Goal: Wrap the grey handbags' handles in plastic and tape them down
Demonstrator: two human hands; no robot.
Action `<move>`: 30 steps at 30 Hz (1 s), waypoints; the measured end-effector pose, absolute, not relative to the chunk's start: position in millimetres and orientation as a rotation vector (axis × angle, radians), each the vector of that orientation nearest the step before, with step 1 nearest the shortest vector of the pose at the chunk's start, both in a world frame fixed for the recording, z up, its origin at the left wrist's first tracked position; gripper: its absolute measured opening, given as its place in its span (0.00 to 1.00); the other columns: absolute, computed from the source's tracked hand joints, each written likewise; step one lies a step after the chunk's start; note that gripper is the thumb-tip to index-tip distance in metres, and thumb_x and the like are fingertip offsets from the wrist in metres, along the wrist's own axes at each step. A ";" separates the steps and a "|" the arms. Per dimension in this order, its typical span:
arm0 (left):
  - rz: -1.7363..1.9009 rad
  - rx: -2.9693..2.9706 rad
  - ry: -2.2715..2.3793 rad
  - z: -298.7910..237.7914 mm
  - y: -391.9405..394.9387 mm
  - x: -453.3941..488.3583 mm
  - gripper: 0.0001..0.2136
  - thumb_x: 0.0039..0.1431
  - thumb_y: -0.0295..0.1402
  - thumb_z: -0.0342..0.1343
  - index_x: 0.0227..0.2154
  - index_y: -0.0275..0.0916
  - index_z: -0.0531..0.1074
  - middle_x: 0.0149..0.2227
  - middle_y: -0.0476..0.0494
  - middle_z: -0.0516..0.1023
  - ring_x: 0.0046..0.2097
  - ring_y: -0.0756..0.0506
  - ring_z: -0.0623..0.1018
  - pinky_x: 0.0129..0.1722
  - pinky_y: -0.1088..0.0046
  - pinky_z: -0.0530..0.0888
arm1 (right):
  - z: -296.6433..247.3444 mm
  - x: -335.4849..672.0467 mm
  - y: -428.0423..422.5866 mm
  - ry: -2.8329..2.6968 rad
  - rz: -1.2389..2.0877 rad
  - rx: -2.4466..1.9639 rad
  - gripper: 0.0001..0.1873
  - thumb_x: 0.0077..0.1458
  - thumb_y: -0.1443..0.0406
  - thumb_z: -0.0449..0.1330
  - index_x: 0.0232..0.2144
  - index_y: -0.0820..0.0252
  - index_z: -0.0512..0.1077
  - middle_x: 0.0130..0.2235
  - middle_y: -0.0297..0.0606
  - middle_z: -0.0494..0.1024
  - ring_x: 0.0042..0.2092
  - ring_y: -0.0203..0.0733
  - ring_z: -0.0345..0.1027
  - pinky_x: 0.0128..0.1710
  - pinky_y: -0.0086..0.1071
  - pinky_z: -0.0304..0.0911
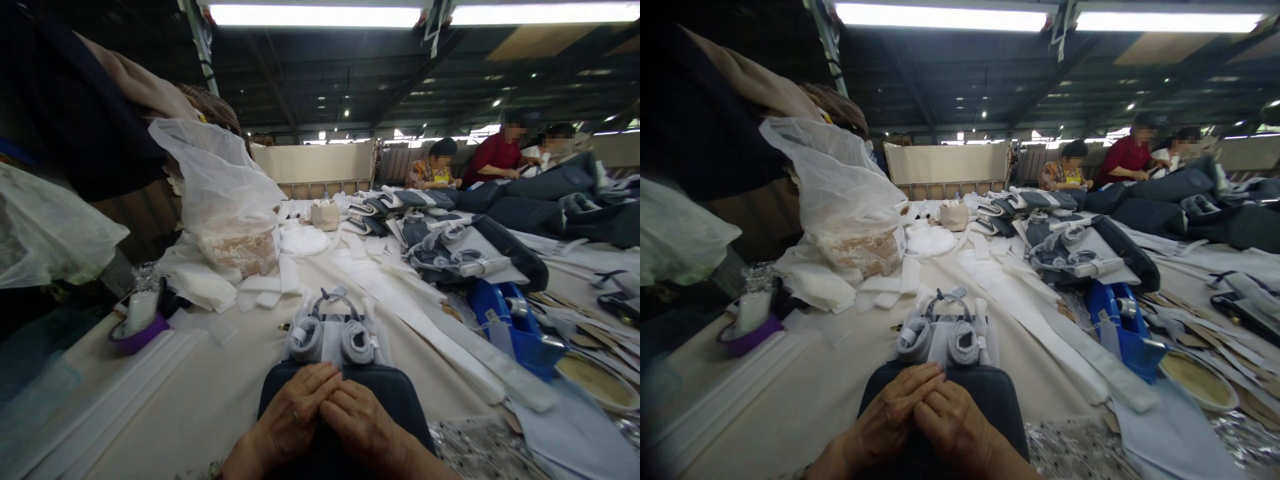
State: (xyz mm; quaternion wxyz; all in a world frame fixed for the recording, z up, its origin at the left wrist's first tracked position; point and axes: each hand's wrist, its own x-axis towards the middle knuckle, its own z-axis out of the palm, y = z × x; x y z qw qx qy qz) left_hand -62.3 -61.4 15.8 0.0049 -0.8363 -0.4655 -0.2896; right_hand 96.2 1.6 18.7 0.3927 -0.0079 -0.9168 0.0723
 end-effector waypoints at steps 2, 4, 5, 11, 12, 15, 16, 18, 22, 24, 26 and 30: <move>-0.816 -2.634 -1.410 15.4 -62.2 -64.2 0.23 0.59 0.24 0.44 0.58 0.35 0.59 0.55 0.35 0.69 0.58 0.42 0.67 0.55 0.61 0.69 | 26.1 105.0 -1.7 -2.379 0.207 -0.036 0.23 0.65 0.69 0.38 0.25 0.61 0.68 0.24 0.36 0.72 0.27 0.37 0.62 0.30 0.30 0.62; -0.683 -2.671 -1.411 16.6 -65.4 -64.9 0.23 0.60 0.26 0.44 0.59 0.35 0.56 0.58 0.35 0.66 0.61 0.41 0.63 0.57 0.58 0.67 | 32.3 123.3 -3.8 -2.377 0.155 -0.108 0.17 0.63 0.70 0.42 0.31 0.61 0.70 0.29 0.38 0.76 0.33 0.38 0.67 0.39 0.33 0.64; -0.608 -2.690 -1.436 18.1 -67.9 -64.6 0.24 0.60 0.28 0.44 0.60 0.35 0.54 0.60 0.34 0.63 0.62 0.40 0.61 0.58 0.57 0.65 | 32.9 135.3 -3.9 -2.340 0.090 -0.192 0.13 0.61 0.70 0.45 0.36 0.61 0.70 0.34 0.39 0.77 0.38 0.41 0.69 0.45 0.37 0.63; -0.159 -2.818 -1.683 30.8 -87.2 -58.0 0.47 0.50 0.60 0.50 0.64 0.35 0.40 0.66 0.28 0.43 0.65 0.32 0.47 0.61 0.46 0.53 | -5.9 199.6 0.1 -2.097 0.106 -1.058 0.26 0.56 0.55 0.54 0.54 0.58 0.61 0.51 0.49 0.71 0.48 0.52 0.70 0.43 0.43 0.68; -0.115 -2.837 -1.702 32.0 -89.7 -56.4 0.49 0.48 0.61 0.51 0.64 0.35 0.38 0.66 0.28 0.41 0.65 0.31 0.45 0.61 0.45 0.51 | -12.8 203.6 -0.9 -2.105 0.242 -1.125 0.27 0.56 0.54 0.53 0.55 0.56 0.59 0.50 0.47 0.72 0.47 0.50 0.71 0.42 0.42 0.70; -0.016 -2.847 -1.788 33.4 -93.2 -49.3 0.52 0.44 0.57 0.58 0.64 0.37 0.37 0.66 0.29 0.36 0.65 0.29 0.41 0.61 0.43 0.48 | -20.2 203.8 -2.7 -2.030 0.632 -1.252 0.28 0.54 0.52 0.53 0.55 0.54 0.59 0.48 0.42 0.75 0.46 0.48 0.72 0.44 0.39 0.70; 0.011 -2.831 -1.824 33.5 -92.7 -46.0 0.53 0.42 0.55 0.60 0.64 0.36 0.38 0.66 0.28 0.35 0.65 0.29 0.40 0.61 0.43 0.47 | -18.5 201.4 -0.4 -1.978 0.727 -1.276 0.28 0.53 0.51 0.54 0.54 0.54 0.60 0.47 0.42 0.76 0.46 0.48 0.73 0.44 0.39 0.70; 0.049 -2.781 -1.887 33.8 -88.4 -38.2 0.56 0.37 0.49 0.65 0.64 0.35 0.39 0.66 0.27 0.34 0.65 0.29 0.39 0.62 0.44 0.46 | -11.6 195.7 11.1 -1.896 0.875 -1.298 0.29 0.51 0.51 0.55 0.53 0.55 0.62 0.44 0.42 0.77 0.43 0.48 0.73 0.42 0.39 0.71; 0.014 -2.647 -1.983 33.3 -69.7 -24.8 0.54 0.36 0.44 0.66 0.63 0.30 0.43 0.65 0.24 0.36 0.66 0.30 0.38 0.63 0.48 0.44 | 2.8 187.4 46.0 -1.938 0.851 -1.263 0.28 0.49 0.51 0.58 0.50 0.59 0.65 0.40 0.43 0.78 0.43 0.51 0.73 0.42 0.44 0.70; -0.028 -2.584 -2.015 31.7 -60.5 -22.2 0.53 0.37 0.45 0.65 0.63 0.30 0.45 0.65 0.24 0.37 0.66 0.31 0.39 0.63 0.49 0.43 | 6.6 187.9 50.3 -1.976 0.554 -1.177 0.23 0.53 0.55 0.56 0.48 0.60 0.67 0.41 0.46 0.77 0.45 0.52 0.71 0.44 0.47 0.68; -0.061 -2.557 -2.014 29.7 -54.7 -22.2 0.53 0.37 0.48 0.64 0.63 0.30 0.45 0.65 0.24 0.38 0.66 0.31 0.39 0.63 0.49 0.43 | 6.1 192.3 37.7 -2.052 0.245 -0.944 0.16 0.58 0.62 0.53 0.47 0.60 0.68 0.42 0.46 0.76 0.45 0.49 0.70 0.46 0.44 0.66; -0.081 -2.563 -1.992 28.0 -52.9 -24.4 0.53 0.38 0.53 0.63 0.63 0.30 0.45 0.65 0.24 0.39 0.66 0.31 0.41 0.63 0.49 0.45 | -12.2 203.5 -11.5 -2.336 -0.033 -0.264 0.14 0.62 0.69 0.47 0.44 0.60 0.71 0.38 0.38 0.79 0.41 0.39 0.71 0.45 0.32 0.65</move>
